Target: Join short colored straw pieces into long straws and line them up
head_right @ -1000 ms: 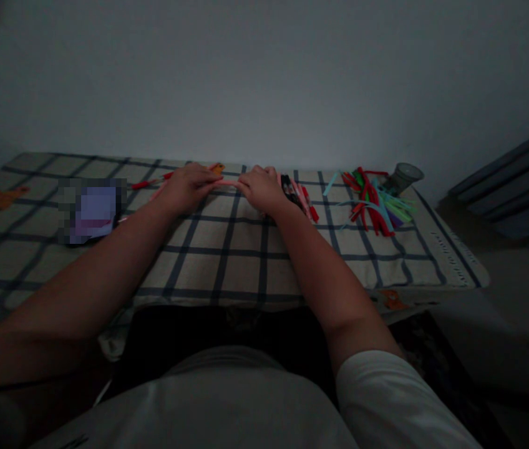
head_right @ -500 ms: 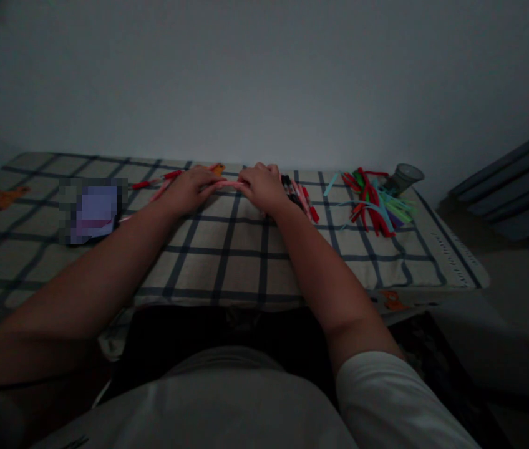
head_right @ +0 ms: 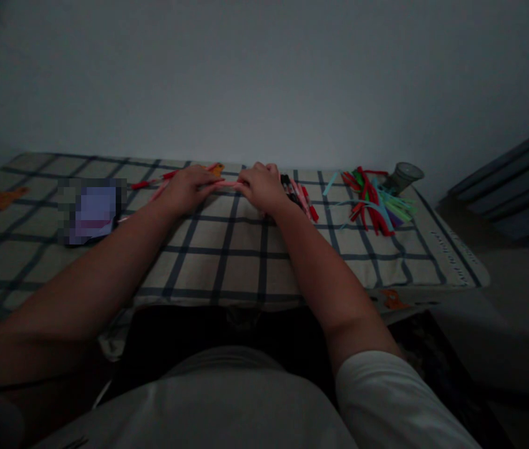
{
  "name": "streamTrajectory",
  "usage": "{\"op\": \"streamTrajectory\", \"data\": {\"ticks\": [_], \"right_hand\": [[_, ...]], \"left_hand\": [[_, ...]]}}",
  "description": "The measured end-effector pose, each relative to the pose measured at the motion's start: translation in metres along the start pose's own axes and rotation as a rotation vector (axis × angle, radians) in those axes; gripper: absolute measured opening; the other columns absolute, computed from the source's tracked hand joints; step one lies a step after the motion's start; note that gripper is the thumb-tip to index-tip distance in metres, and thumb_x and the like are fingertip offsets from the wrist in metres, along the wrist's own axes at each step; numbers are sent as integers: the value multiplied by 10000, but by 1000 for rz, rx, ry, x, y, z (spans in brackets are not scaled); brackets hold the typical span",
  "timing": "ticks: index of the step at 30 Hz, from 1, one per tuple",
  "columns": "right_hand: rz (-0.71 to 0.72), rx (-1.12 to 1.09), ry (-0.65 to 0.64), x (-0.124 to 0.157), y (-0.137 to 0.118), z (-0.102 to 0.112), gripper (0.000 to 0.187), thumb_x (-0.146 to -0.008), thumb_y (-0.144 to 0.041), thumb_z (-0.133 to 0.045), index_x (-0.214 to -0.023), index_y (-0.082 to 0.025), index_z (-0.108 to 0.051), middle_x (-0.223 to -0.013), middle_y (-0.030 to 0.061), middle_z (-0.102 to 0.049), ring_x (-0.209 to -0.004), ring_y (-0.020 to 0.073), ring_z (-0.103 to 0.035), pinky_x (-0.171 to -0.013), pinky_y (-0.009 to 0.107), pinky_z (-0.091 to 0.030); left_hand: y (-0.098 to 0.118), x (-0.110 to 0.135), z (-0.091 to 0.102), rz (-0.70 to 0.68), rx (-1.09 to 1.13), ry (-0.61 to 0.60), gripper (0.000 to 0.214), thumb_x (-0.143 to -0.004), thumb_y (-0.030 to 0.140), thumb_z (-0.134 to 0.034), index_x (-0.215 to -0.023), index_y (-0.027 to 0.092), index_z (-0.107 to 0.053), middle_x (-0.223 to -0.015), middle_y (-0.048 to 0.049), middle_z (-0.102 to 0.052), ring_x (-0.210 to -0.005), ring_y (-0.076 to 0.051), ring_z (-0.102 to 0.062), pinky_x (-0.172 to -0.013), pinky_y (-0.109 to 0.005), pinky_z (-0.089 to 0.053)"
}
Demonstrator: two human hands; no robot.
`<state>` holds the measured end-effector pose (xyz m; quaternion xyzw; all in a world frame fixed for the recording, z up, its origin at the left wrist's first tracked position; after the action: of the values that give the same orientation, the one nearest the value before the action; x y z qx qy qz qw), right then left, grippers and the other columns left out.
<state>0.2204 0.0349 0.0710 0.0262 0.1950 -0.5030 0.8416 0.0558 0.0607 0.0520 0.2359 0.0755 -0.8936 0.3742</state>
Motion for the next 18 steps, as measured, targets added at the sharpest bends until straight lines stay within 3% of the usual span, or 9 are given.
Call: {"op": "streamTrajectory", "data": {"ticks": [5, 10, 14, 18], "right_hand": [[-56, 25, 90, 0, 9, 9, 559, -1263, -568, -392, -1374, -235, -828, -1373, 204, -819, -1350, 418, -618, -1185, 565, -416], [-108, 64, 140, 1, 21, 12, 657, -1258, -649, -334, -1493, -248, -799, -1489, 218, -786, -1421, 434, -631, -1216, 597, -441], [-95, 42, 121, 0, 19, 9, 626, -1266, -570, -375, -1722, -262, -675, -1540, 202, -795, -1416, 415, -680, -1233, 591, -474], [34, -21, -2, -4, 2, -8, 627, -1243, -429, -429, -1816, -243, -604, -1638, 189, -769, -1440, 386, -704, -1248, 543, -508]], "left_hand": [[4, 0, 2, 58, 105, -32, 507, -1185, 441, -559, -1596, 284, -811, -1275, -99, -886, -1203, -303, -794, -1149, -430, -590], [14, 1, -3, 20, 177, -73, 684, -1119, 413, -620, -1779, 237, -646, -1243, -91, -885, -1230, -323, -790, -1281, -524, -547], [17, -1, -8, 4, 227, -80, 562, -1111, 336, -614, -1642, 283, -788, -1163, -58, -904, -1108, -286, -815, -1352, -576, -500], [13, -3, -6, 33, 300, -24, 449, -1106, 335, -638, -1472, 276, -893, -1194, -69, -921, -1063, -278, -825, -1334, -600, -527]]}}
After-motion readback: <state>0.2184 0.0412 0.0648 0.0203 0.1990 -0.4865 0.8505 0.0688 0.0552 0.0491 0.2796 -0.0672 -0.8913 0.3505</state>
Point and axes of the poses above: each hand's wrist, its own x-axis away from the middle knuckle, its own z-axis out of the back of the hand, y = z × x, the point moved 10 cm from there along -x, towards the middle knuckle
